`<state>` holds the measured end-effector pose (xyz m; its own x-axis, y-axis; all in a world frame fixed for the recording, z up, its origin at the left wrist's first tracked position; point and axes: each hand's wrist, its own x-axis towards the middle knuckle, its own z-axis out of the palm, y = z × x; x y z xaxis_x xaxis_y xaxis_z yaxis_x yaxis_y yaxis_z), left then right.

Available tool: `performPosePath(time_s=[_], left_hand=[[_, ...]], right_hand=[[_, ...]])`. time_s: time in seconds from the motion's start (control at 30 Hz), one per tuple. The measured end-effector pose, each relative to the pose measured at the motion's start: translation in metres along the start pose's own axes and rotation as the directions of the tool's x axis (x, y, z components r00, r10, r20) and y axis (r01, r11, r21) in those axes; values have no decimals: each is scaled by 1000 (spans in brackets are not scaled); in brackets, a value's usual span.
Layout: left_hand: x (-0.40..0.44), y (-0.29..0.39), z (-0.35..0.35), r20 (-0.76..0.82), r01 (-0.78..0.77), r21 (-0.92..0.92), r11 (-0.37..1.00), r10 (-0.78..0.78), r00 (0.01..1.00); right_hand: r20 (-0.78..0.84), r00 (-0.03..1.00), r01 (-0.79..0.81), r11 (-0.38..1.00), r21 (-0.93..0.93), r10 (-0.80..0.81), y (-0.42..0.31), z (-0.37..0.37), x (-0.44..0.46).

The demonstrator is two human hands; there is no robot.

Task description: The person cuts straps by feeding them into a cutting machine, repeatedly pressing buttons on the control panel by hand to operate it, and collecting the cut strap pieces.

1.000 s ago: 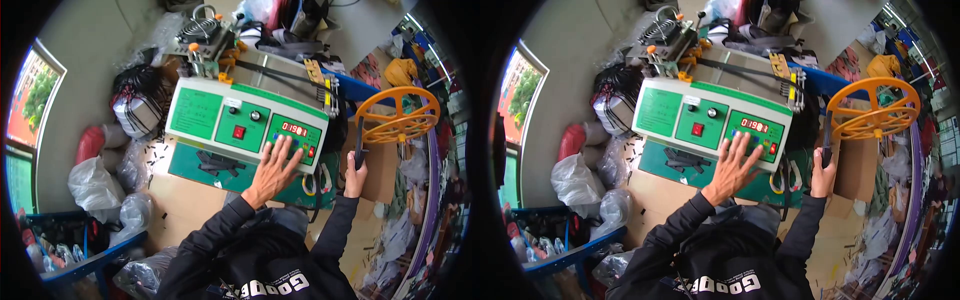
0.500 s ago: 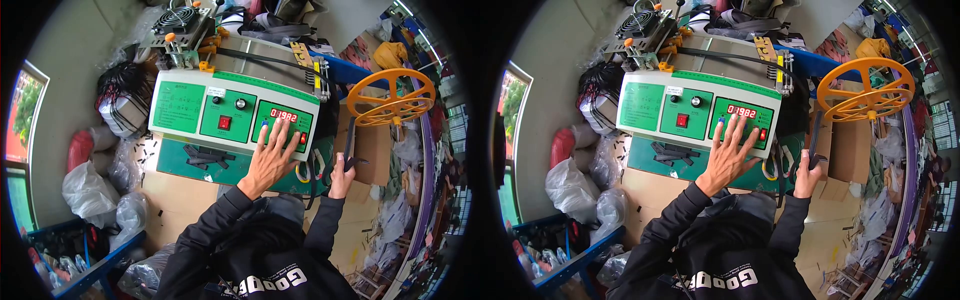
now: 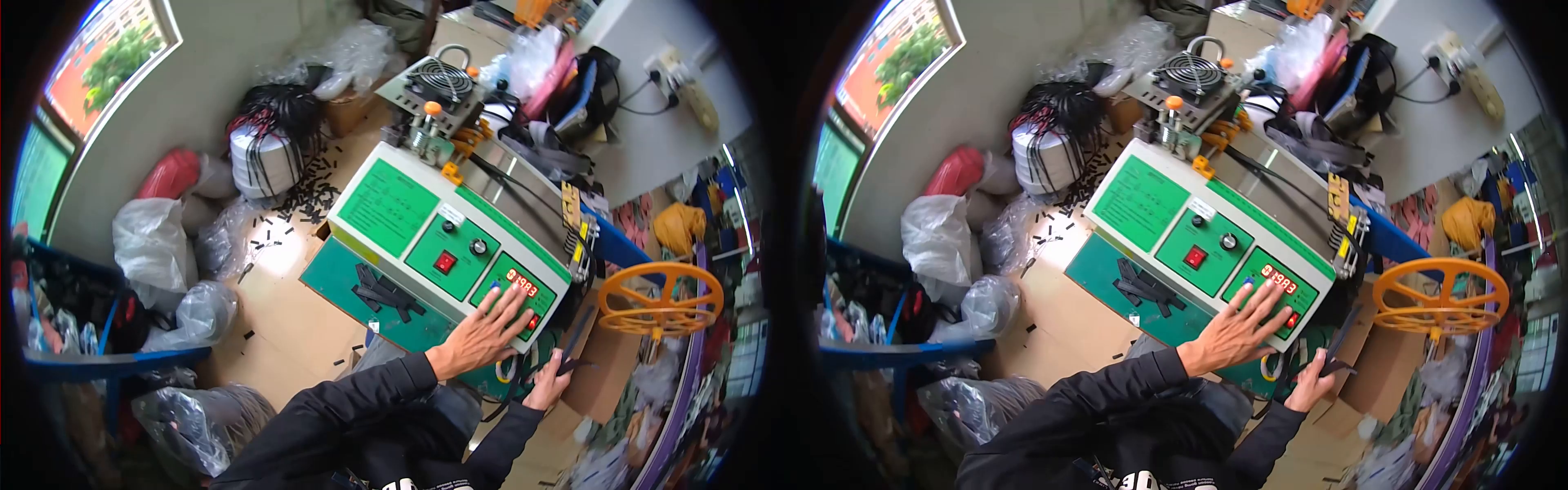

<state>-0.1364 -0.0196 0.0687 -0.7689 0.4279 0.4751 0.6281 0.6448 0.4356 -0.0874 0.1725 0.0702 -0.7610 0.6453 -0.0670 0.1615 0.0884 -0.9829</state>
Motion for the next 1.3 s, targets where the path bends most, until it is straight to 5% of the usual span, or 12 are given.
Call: performPosePath(time_s=[1.3], left_hand=[[-8, -5, 9, -46, -26, -37, 999, 24, 999]], right_hand=[[8, 997, 83, 990, -110, -83, 0, 11, -1]])
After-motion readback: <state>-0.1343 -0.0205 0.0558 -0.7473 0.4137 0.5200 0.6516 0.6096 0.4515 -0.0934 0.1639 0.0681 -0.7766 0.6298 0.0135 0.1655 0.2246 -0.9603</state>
